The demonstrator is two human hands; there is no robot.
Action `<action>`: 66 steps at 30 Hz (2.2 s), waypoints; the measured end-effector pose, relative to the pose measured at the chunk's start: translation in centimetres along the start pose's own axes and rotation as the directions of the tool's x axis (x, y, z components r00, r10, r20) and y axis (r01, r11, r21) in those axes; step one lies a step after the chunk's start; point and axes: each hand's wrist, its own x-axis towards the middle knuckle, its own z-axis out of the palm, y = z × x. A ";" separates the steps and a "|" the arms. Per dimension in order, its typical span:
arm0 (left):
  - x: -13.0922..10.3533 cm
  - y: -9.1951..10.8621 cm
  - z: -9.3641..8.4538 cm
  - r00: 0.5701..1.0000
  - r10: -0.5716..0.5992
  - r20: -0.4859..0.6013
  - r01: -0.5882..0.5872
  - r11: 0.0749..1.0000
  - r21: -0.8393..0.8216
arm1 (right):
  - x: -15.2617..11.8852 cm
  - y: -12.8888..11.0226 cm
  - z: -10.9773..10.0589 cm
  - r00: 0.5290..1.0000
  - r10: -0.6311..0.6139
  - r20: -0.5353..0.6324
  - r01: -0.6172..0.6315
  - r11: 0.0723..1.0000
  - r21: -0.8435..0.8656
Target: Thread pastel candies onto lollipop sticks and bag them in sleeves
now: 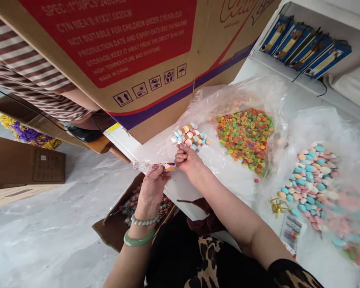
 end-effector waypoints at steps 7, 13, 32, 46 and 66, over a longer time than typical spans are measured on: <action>-0.2 0.0 0.2 0.998 -0.061 0.012 0.062 0.995 -0.074 | -6.6 1.3 -6.8 0.920 -0.388 -0.047 0.303 0.782 -0.544; -1.1 -1.6 2.2 0.987 -0.146 0.067 0.146 0.989 0.005 | -13.7 2.7 -14.4 0.855 -0.514 -0.061 0.343 0.650 -0.678; -5.7 -5.0 8.4 0.929 -0.247 0.276 0.236 0.969 0.072 | -20.9 3.0 -19.2 0.495 -0.836 0.239 0.557 0.094 -0.825; -4.2 -5.0 6.9 0.908 -0.205 0.365 0.152 0.974 0.170 | -21.0 1.7 -20.3 0.603 -0.713 0.358 0.562 0.061 -0.825; -4.7 -7.3 6.8 0.939 -0.186 0.291 0.149 0.978 0.145 | -18.4 4.4 -19.3 0.814 -0.581 -0.006 0.409 0.581 -0.703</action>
